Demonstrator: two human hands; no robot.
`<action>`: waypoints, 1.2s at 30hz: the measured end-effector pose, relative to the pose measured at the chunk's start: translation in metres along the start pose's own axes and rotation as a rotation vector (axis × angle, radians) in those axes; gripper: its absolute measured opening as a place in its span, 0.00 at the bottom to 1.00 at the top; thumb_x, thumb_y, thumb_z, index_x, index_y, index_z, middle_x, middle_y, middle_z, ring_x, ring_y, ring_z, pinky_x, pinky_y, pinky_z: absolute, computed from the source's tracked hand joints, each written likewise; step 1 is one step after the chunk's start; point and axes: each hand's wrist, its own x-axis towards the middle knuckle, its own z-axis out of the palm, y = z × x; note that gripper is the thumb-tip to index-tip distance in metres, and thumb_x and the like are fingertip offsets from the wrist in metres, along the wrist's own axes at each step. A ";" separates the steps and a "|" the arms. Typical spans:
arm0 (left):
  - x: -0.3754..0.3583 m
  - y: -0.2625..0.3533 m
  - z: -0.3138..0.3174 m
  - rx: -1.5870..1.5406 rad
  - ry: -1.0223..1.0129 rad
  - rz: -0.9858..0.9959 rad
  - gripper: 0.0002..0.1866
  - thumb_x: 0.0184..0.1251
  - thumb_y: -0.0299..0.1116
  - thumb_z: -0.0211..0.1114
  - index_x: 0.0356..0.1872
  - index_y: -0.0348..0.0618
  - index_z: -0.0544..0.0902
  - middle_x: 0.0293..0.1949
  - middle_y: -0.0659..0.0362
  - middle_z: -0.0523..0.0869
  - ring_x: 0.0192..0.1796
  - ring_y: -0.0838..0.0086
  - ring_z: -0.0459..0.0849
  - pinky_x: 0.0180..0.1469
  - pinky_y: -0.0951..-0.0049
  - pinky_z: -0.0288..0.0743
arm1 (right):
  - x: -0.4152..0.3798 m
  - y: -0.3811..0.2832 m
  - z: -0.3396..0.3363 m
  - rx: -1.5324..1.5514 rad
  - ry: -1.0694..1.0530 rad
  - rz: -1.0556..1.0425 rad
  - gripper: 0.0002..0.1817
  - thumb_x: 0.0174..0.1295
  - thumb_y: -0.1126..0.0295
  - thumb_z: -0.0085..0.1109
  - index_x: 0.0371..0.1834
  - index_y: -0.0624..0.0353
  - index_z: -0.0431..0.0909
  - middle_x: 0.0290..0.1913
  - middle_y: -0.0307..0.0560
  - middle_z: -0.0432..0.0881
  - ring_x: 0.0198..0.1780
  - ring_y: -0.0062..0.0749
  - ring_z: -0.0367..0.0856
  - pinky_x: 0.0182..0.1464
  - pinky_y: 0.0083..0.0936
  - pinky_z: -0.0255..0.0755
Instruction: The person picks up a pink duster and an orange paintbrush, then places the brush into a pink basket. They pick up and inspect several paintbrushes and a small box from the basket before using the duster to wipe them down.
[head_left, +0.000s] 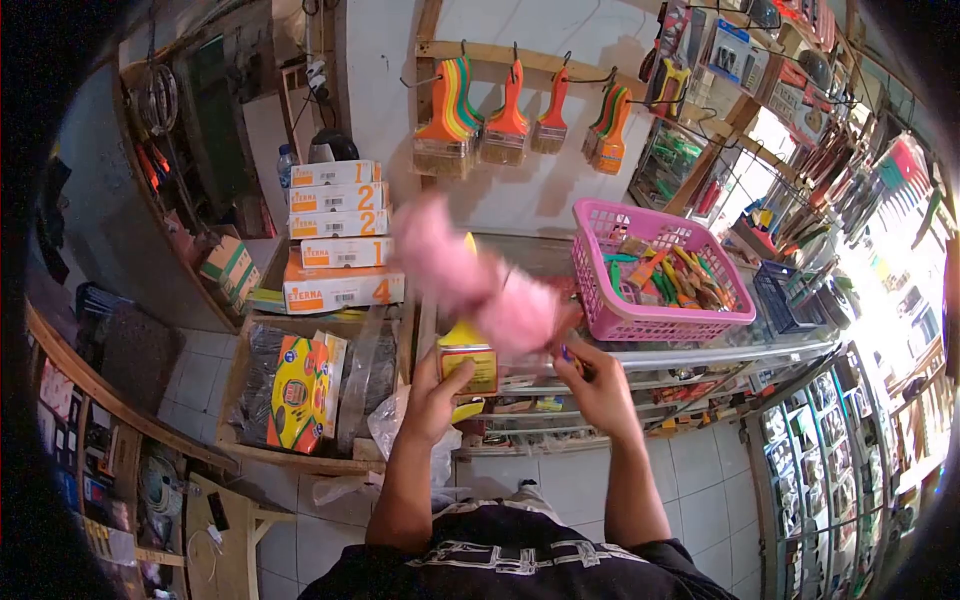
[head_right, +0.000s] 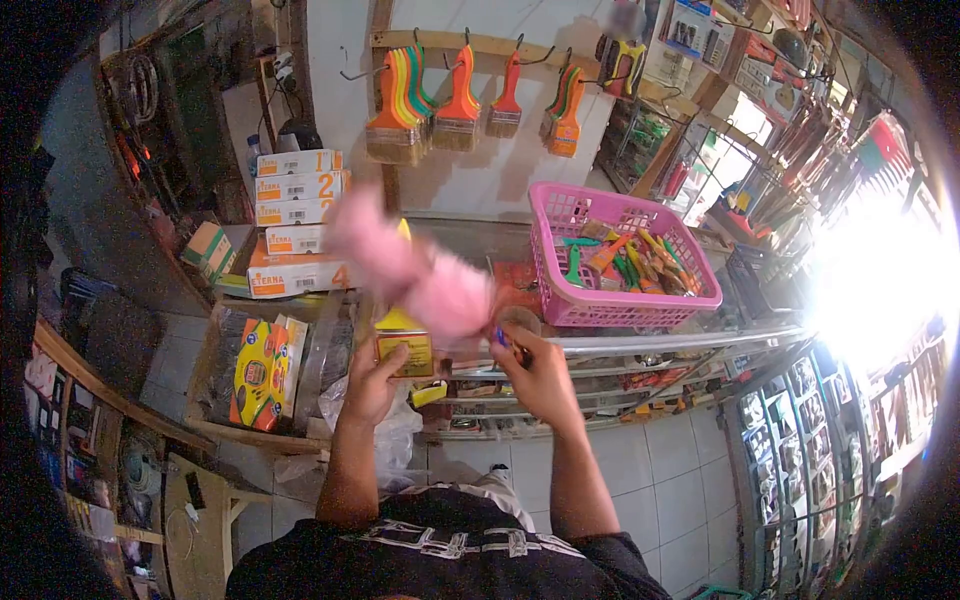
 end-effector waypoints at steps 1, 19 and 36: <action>0.004 -0.012 0.002 0.029 0.049 0.013 0.21 0.80 0.30 0.63 0.69 0.38 0.74 0.61 0.57 0.83 0.64 0.75 0.80 0.67 0.69 0.74 | 0.003 -0.014 0.008 0.033 0.038 0.003 0.23 0.69 0.62 0.71 0.60 0.68 0.84 0.33 0.59 0.85 0.34 0.28 0.83 0.41 0.32 0.78; -0.007 -0.009 -0.010 -0.068 0.100 0.155 0.22 0.79 0.26 0.60 0.70 0.36 0.72 0.56 0.52 0.88 0.59 0.65 0.88 0.64 0.62 0.81 | -0.001 -0.021 -0.013 -0.024 -0.158 -0.064 0.20 0.66 0.65 0.72 0.57 0.67 0.85 0.43 0.62 0.89 0.43 0.41 0.88 0.50 0.35 0.79; 0.012 -0.017 -0.017 -0.136 0.053 0.062 0.22 0.80 0.29 0.59 0.71 0.37 0.72 0.65 0.52 0.82 0.63 0.62 0.85 0.64 0.57 0.81 | 0.000 -0.011 -0.014 0.004 -0.129 -0.018 0.22 0.67 0.68 0.72 0.60 0.70 0.83 0.35 0.41 0.83 0.37 0.19 0.72 0.42 0.25 0.74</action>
